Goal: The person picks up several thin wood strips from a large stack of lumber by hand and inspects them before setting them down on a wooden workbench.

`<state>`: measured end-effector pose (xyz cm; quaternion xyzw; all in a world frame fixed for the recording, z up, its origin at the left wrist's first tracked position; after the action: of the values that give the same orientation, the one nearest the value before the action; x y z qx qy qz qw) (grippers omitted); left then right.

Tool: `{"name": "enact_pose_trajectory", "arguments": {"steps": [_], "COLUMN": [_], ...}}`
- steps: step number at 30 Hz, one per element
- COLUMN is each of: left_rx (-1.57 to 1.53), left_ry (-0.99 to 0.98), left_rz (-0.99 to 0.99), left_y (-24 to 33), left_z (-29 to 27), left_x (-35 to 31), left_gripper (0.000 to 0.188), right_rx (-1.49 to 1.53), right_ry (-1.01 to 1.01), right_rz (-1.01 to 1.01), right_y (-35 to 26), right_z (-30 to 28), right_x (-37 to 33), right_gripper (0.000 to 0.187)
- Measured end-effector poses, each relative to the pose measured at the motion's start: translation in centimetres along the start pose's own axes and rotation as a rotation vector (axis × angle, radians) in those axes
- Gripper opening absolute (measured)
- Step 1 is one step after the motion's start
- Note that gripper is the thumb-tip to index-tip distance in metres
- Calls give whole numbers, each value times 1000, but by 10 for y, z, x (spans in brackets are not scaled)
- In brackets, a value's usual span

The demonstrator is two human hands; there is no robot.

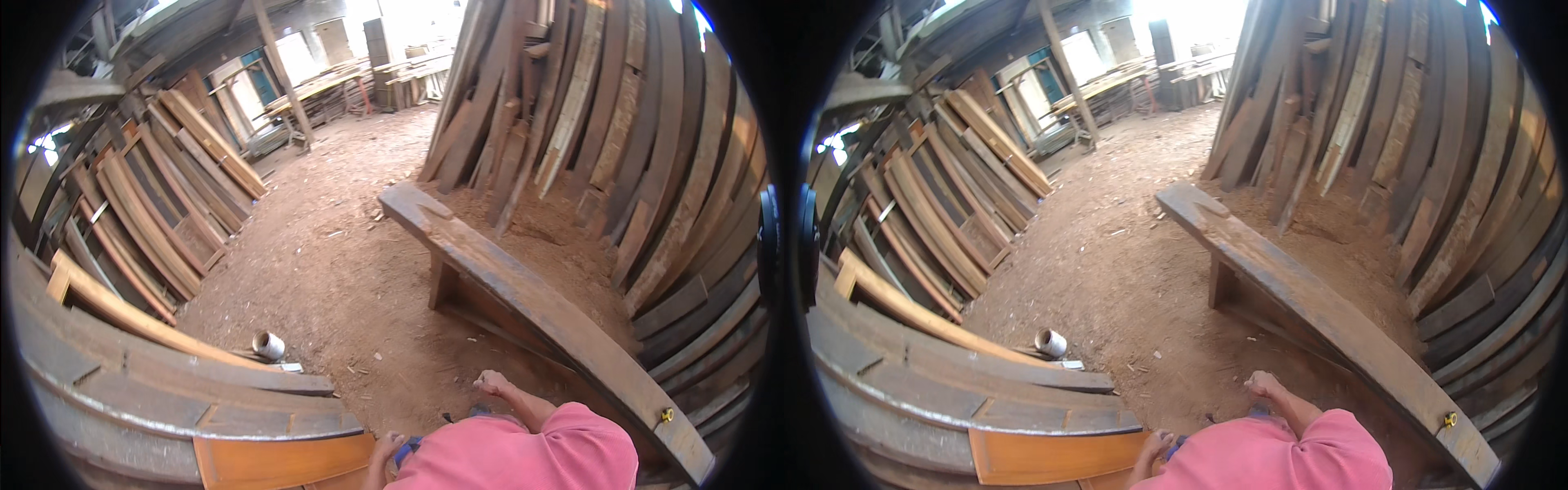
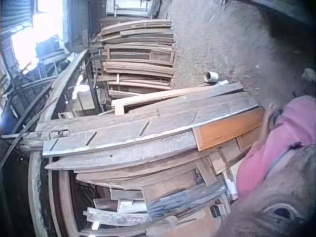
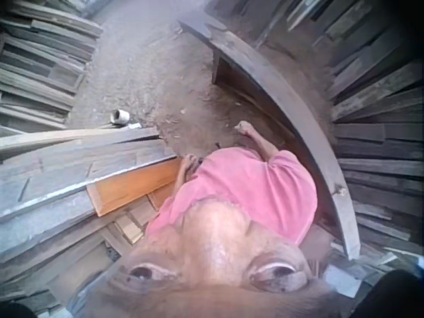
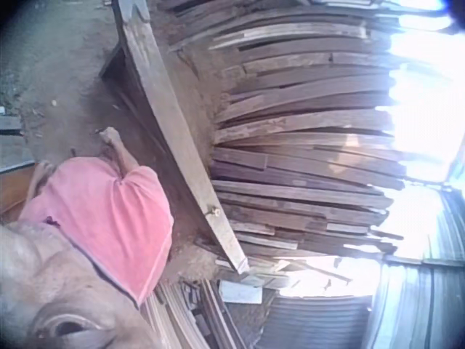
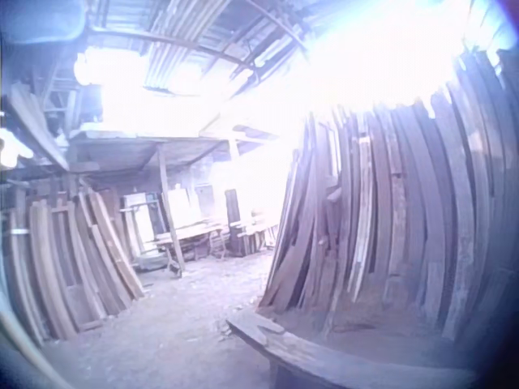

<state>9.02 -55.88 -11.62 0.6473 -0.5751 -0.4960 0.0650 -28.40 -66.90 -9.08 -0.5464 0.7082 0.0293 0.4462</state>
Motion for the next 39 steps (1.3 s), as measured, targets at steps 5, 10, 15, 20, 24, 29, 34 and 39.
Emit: {"name": "enact_pose_trajectory", "arguments": {"steps": [5,10,15,20,24,29,34,39], "left_rx": [91,-41,227,199,143,110,184,107], "left_ry": [-144,-274,-509,-686,-573,-475,-359,-614], "left_rz": [204,290,204,-23,-102,77,356,88], "left_y": [103,135,126,59,61,173,206,241], "left_z": [37,59,62,50,39,62,105,252], "left_x": [96,164,174,224,293,326,361,282], "left_gripper": [45,41,24,17,21,24,25,21], "right_rx": [258,599,-37,744,853,824,831,837], "right_ry": [214,250,244,614,1000,1173,1210,1128], "right_rz": [151,375,337,749,938,1105,1316,1539], "right_y": [76,149,202,235,270,349,423,545], "right_z": [-73,-95,-42,-27,-26,-36,-108,-113], "right_x": [2,-25,-31,-133,-188,-243,-315,-413], "right_gripper": [30,29,23,28,35,46,59,69]}}
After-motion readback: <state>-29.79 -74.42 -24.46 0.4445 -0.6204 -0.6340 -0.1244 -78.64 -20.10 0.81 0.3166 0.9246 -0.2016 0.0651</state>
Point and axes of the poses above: each hand's wrist, its own x-axis towards the middle knuckle, its own z-axis out of the palm, y = z × x, the point moved 9 cm from there along x, towards the middle knuckle, and after that the axes turned 9 degrees about z, right-handed, at the moved point
